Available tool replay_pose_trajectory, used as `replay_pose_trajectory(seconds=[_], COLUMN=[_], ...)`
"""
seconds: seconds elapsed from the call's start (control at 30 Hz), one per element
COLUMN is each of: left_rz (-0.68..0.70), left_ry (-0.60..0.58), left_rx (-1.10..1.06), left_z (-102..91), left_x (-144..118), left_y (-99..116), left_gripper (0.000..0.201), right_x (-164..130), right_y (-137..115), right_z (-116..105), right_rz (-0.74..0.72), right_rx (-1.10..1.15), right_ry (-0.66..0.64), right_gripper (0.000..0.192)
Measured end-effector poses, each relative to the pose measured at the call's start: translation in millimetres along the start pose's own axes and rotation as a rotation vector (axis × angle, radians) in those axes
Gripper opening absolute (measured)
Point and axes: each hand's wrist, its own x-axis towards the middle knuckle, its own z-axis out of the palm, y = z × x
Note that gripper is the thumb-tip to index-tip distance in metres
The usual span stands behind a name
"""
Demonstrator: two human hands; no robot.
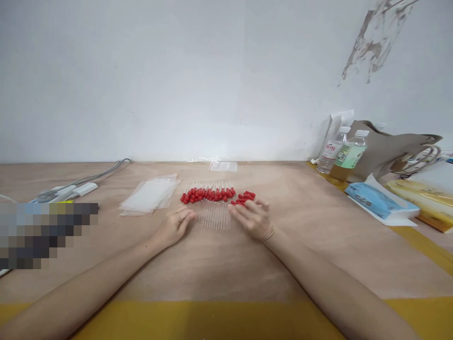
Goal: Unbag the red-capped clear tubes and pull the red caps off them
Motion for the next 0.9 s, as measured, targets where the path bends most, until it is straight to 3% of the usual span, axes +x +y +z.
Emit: replay_pose_trajectory(seconds=[0.1, 0.17, 0.4, 0.7, 0.9], left_rz=[-0.124, -0.112, -0.013, 0.008, -0.016], left_ry=[0.104, 0.138, 0.188, 0.120, -0.016], left_rx=[-0.043, -0.036, 0.010, -0.027, -0.118], left_z=[-0.2, 2.4, 13.4, 17.3, 6.0], left_x=[2.5, 4.8, 9.6, 9.5, 5.5], left_y=[-6.8, -7.4, -6.3, 2.3, 10.7], left_gripper=[0.027, 0.023, 0.027, 0.017, 0.031], right_x=[8.7, 13.7, 14.7, 13.9, 13.2], right_y=[24.8, 40.1, 70.7, 72.1, 72.6], right_z=[-0.5, 1.8, 24.1, 32.2, 27.5], right_rz=[0.251, 0.382, 0.722, 0.737, 0.691], right_rx=[0.123, 0.224, 0.431, 0.446, 0.351], right_ry=[0.122, 0.163, 0.058, -0.044, 0.012], right_gripper=[0.022, 0.026, 0.033, 0.034, 0.032])
